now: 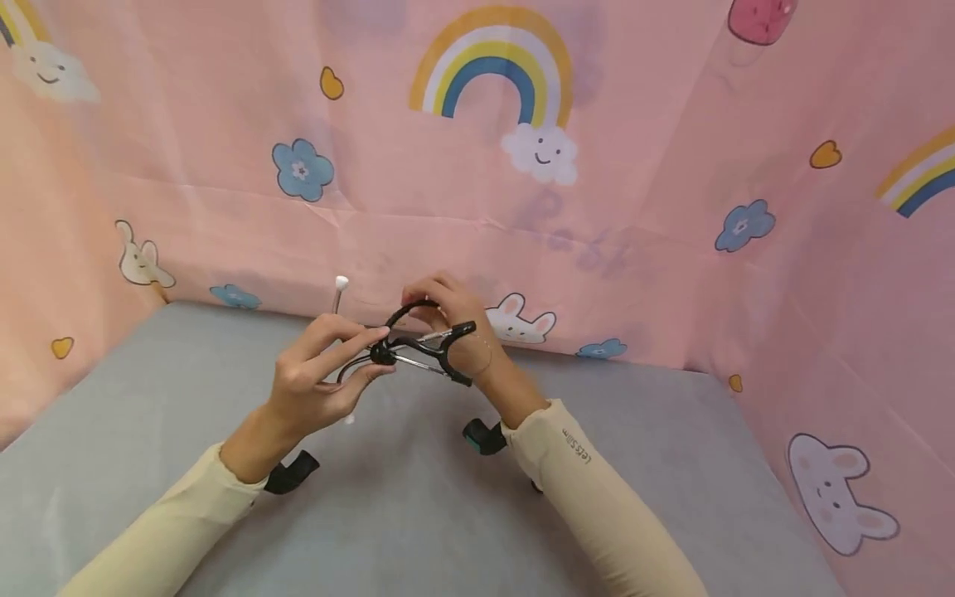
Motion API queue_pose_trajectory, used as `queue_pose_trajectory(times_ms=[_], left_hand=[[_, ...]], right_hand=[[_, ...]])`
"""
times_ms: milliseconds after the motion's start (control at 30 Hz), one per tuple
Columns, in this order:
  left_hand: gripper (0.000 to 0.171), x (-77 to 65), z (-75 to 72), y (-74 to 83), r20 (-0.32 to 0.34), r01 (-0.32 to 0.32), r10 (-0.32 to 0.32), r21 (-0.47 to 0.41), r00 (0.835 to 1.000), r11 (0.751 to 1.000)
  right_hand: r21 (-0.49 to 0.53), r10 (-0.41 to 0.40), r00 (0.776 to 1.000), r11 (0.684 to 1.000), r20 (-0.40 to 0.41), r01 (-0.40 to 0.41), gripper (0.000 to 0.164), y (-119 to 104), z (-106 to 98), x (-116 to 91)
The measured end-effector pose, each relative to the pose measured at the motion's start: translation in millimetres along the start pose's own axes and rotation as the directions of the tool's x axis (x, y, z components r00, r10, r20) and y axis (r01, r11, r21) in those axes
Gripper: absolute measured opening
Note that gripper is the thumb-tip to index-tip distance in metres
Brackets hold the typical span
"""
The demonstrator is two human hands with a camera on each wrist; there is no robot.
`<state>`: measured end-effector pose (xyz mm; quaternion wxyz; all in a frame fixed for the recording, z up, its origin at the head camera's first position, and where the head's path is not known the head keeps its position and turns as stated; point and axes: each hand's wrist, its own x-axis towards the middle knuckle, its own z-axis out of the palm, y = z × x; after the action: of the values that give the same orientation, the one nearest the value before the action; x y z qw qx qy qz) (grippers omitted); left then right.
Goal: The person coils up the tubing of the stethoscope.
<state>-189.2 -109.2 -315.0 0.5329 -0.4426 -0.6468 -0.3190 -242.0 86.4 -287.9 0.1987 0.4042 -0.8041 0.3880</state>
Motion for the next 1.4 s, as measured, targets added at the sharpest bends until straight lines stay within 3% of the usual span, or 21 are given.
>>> queue_pose_trajectory(times_ms=[133,233,300,533,767,1167,1400], left_hand=[[0.029,1.3,-2.3,-4.6,-0.023,0.028,-0.027,0.036,0.999,0.999],[0.034,-0.2,-3.2,-8.4,0.012,0.056,-0.057,0.081,0.998,0.995],[0.039,-1.8,-3.0,-10.6,0.027,0.079,-0.083,0.11,0.996,0.991],[0.037,-8.9,-0.5,-15.6,0.044,0.13,-0.139,0.166,0.989,0.978],[0.032,-12.6,-1.7,-17.0,0.078,0.197,-0.218,0.216,0.973,0.956],[0.024,-13.6,2.2,-15.3,0.118,0.16,-0.207,0.321,0.971,0.934],[0.021,-16.3,5.5,-12.2,0.188,0.151,-0.23,0.363,0.955,0.92]], right_hand=[[-0.035,0.176,0.984,0.984,0.038,-0.175,0.02,-6,22,-27],[-0.03,0.304,0.953,0.952,-0.001,-0.304,0.026,-14,32,-48],[-0.015,0.324,0.945,0.946,-0.034,-0.325,0.026,-19,36,-56],[-0.082,0.25,0.959,0.962,-0.132,-0.262,0.022,-32,40,-69],[-0.213,0.146,0.977,0.961,-0.157,-0.178,0.018,-38,42,-70],[-0.365,-0.049,0.986,0.931,-0.159,-0.013,0.015,-42,35,-71],[-0.39,-0.108,0.984,0.92,-0.144,0.044,0.012,-41,32,-69]])
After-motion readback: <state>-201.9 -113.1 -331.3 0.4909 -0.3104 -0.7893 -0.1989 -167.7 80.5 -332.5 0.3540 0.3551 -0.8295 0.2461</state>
